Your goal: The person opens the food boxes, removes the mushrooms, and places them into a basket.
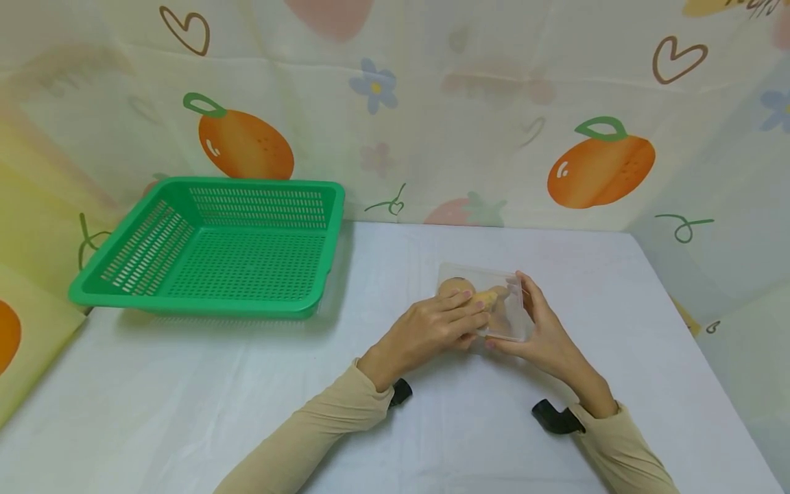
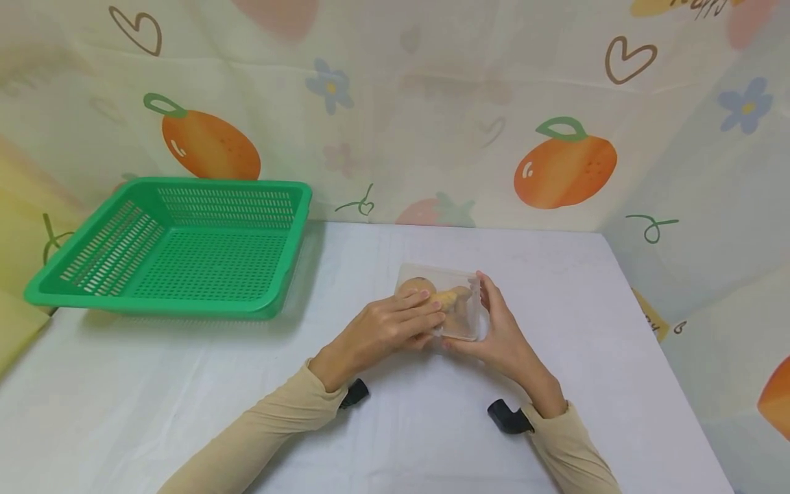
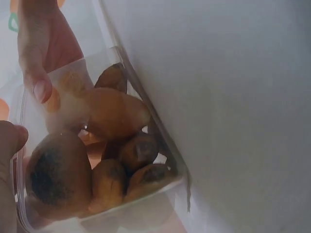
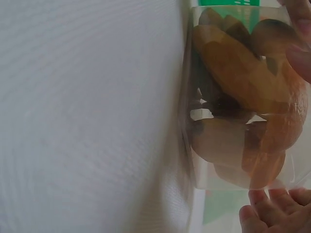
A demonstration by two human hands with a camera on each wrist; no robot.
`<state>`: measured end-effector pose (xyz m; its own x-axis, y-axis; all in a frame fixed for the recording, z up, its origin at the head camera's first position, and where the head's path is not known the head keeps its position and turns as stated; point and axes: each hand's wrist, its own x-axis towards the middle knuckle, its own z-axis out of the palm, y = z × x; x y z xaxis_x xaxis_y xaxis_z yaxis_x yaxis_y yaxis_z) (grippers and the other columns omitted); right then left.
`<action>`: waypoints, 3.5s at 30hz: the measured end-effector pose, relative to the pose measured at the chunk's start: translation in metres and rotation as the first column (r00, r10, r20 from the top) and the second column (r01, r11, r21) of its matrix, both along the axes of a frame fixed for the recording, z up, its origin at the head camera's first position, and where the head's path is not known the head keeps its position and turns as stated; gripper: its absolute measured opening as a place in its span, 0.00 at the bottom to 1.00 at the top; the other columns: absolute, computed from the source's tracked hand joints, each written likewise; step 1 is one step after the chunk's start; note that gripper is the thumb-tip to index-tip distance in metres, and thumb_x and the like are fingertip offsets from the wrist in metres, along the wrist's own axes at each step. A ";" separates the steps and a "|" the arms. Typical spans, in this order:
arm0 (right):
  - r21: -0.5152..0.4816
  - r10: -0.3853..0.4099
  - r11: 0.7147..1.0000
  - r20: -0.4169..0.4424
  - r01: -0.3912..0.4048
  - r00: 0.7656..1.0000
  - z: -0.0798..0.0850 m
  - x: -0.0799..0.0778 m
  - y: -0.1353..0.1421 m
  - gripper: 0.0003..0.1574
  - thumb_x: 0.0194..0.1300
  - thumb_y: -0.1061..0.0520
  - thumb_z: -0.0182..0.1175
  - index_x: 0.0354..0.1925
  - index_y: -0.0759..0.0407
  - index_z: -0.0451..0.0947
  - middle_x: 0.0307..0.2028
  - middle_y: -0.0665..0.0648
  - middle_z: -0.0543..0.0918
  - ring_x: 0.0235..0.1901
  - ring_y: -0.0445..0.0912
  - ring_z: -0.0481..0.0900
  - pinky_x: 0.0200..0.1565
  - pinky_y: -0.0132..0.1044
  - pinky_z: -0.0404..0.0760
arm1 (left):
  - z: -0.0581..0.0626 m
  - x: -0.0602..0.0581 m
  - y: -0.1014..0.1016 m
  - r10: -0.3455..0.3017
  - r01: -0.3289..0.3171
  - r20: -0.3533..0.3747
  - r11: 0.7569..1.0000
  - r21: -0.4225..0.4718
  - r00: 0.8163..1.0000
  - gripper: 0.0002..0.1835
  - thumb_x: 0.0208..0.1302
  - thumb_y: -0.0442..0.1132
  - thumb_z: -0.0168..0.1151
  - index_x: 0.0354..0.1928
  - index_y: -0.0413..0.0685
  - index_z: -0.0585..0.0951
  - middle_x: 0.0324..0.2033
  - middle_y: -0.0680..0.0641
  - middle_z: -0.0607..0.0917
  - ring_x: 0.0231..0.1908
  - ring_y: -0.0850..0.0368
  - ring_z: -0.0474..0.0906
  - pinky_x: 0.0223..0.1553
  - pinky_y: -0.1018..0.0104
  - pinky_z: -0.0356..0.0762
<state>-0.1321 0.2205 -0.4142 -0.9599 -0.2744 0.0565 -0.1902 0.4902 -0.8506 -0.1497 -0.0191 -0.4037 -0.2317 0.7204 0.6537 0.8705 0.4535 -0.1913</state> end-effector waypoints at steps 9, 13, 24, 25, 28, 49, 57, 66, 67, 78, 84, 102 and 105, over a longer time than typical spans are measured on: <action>0.001 0.009 1.000 -0.003 -0.009 1.000 0.000 0.001 0.001 0.77 0.50 0.57 0.78 0.79 0.60 0.32 0.76 0.69 0.51 0.74 0.68 0.51 0.70 0.68 0.55 | 0.002 -0.004 -0.003 -0.048 0.048 0.029 0.999 0.020 0.998 0.13 0.66 0.43 0.66 0.51 0.52 0.85 0.52 0.55 0.86 0.57 0.58 0.79 0.67 0.70 0.69; -0.005 0.010 1.000 -0.002 -0.010 1.000 0.000 0.001 0.001 0.78 0.50 0.57 0.78 0.79 0.59 0.32 0.77 0.67 0.50 0.75 0.67 0.50 0.70 0.67 0.54 | 0.006 -0.006 -0.003 -0.058 0.056 0.025 0.996 0.074 0.998 0.11 0.67 0.42 0.64 0.49 0.51 0.85 0.48 0.55 0.87 0.54 0.57 0.79 0.65 0.71 0.71; 0.023 -0.017 1.000 0.014 0.016 1.000 0.001 0.002 0.001 0.78 0.48 0.55 0.79 0.78 0.56 0.33 0.75 0.66 0.53 0.73 0.64 0.54 0.68 0.70 0.56 | 0.020 -0.011 -0.015 -0.001 -0.012 0.051 0.965 0.262 0.999 0.11 0.64 0.39 0.68 0.47 0.46 0.86 0.45 0.50 0.89 0.50 0.54 0.83 0.62 0.68 0.76; 0.010 -0.012 1.000 0.007 0.012 1.000 0.001 0.002 0.001 0.78 0.48 0.56 0.79 0.78 0.57 0.33 0.74 0.66 0.55 0.73 0.64 0.55 0.69 0.69 0.56 | 0.021 -0.012 -0.016 0.007 -0.027 0.067 0.957 0.289 0.998 0.11 0.63 0.39 0.69 0.47 0.46 0.86 0.44 0.49 0.89 0.49 0.55 0.83 0.60 0.68 0.77; -0.017 0.003 1.000 -0.015 -0.004 1.000 -0.001 0.001 0.001 0.76 0.48 0.59 0.79 0.77 0.58 0.35 0.72 0.65 0.58 0.73 0.65 0.55 0.70 0.67 0.54 | 0.021 -0.012 -0.018 0.040 -0.076 0.108 0.931 0.356 0.993 0.11 0.63 0.39 0.69 0.46 0.45 0.86 0.44 0.48 0.88 0.47 0.54 0.84 0.56 0.68 0.80; -0.041 0.019 0.999 -0.063 -0.021 0.998 -0.005 -0.001 0.002 0.69 0.48 0.61 0.78 0.73 0.63 0.40 0.73 0.66 0.57 0.75 0.65 0.52 0.71 0.60 0.53 | 0.016 -0.015 -0.022 0.223 -0.338 0.347 0.885 0.320 0.911 0.18 0.64 0.45 0.68 0.52 0.45 0.82 0.41 0.48 0.89 0.40 0.52 0.86 0.42 0.63 0.85; -0.029 0.023 0.999 -0.075 -0.025 0.997 -0.006 -0.003 0.005 0.75 0.47 0.61 0.79 0.77 0.60 0.37 0.73 0.66 0.58 0.74 0.64 0.54 0.74 0.39 0.56 | 0.022 -0.010 -0.022 0.123 -0.271 0.571 0.945 0.181 0.811 0.19 0.67 0.45 0.65 0.56 0.45 0.81 0.50 0.48 0.86 0.51 0.52 0.79 0.54 0.62 0.80; -0.042 0.022 0.999 -0.042 -0.024 0.999 -0.005 -0.004 0.004 0.77 0.46 0.61 0.79 0.77 0.60 0.36 0.74 0.66 0.55 0.75 0.64 0.52 0.66 0.12 0.53 | 0.035 -0.005 -0.022 0.129 -0.160 0.761 0.987 -0.033 0.636 0.21 0.65 0.51 0.66 0.56 0.49 0.82 0.41 0.51 0.85 0.44 0.53 0.76 0.46 0.64 0.75; -0.045 0.021 0.999 -0.043 -0.023 0.999 -0.005 -0.004 0.003 0.76 0.46 0.61 0.79 0.77 0.61 0.37 0.74 0.66 0.56 0.74 0.64 0.52 0.61 0.08 0.52 | 0.035 -0.004 -0.021 0.140 -0.155 0.762 0.986 -0.052 0.633 0.21 0.65 0.51 0.66 0.55 0.49 0.83 0.40 0.52 0.85 0.43 0.53 0.76 0.45 0.65 0.74; -0.070 0.025 0.997 -0.023 -0.027 0.999 -0.004 -0.002 0.002 0.71 0.48 0.62 0.78 0.74 0.63 0.39 0.74 0.67 0.55 0.74 0.64 0.51 0.72 0.23 0.53 | 0.032 -0.005 -0.020 0.129 -0.156 0.712 0.987 -0.028 0.690 0.14 0.64 0.50 0.67 0.45 0.50 0.87 0.39 0.55 0.88 0.36 0.58 0.73 0.39 0.69 0.70; -0.081 0.060 0.995 0.018 -0.059 0.998 -0.006 -0.003 0.004 0.71 0.51 0.62 0.77 0.76 0.60 0.38 0.75 0.65 0.53 0.77 0.64 0.45 0.76 0.48 0.50 | 0.033 -0.004 -0.021 0.063 -0.172 0.749 0.983 0.069 0.660 0.09 0.65 0.44 0.66 0.42 0.49 0.82 0.43 0.52 0.85 0.43 0.56 0.75 0.47 0.64 0.74; -0.097 0.061 0.994 0.018 -0.059 0.998 -0.011 -0.004 0.003 0.67 0.51 0.61 0.76 0.77 0.56 0.44 0.74 0.63 0.57 0.75 0.64 0.51 0.72 0.65 0.48 | 0.048 -0.009 -0.039 -0.098 -0.101 0.857 0.980 0.172 0.506 0.23 0.63 0.33 0.60 0.62 0.42 0.77 0.53 0.48 0.85 0.41 0.62 0.80 0.49 0.73 0.79; -0.091 0.060 0.994 0.019 -0.058 0.998 -0.012 -0.004 0.003 0.67 0.51 0.60 0.76 0.77 0.56 0.44 0.74 0.63 0.57 0.75 0.64 0.52 0.72 0.66 0.49 | 0.049 -0.010 -0.042 -0.103 -0.090 0.873 0.982 0.166 0.477 0.24 0.63 0.33 0.62 0.63 0.43 0.77 0.55 0.48 0.84 0.42 0.63 0.80 0.52 0.73 0.79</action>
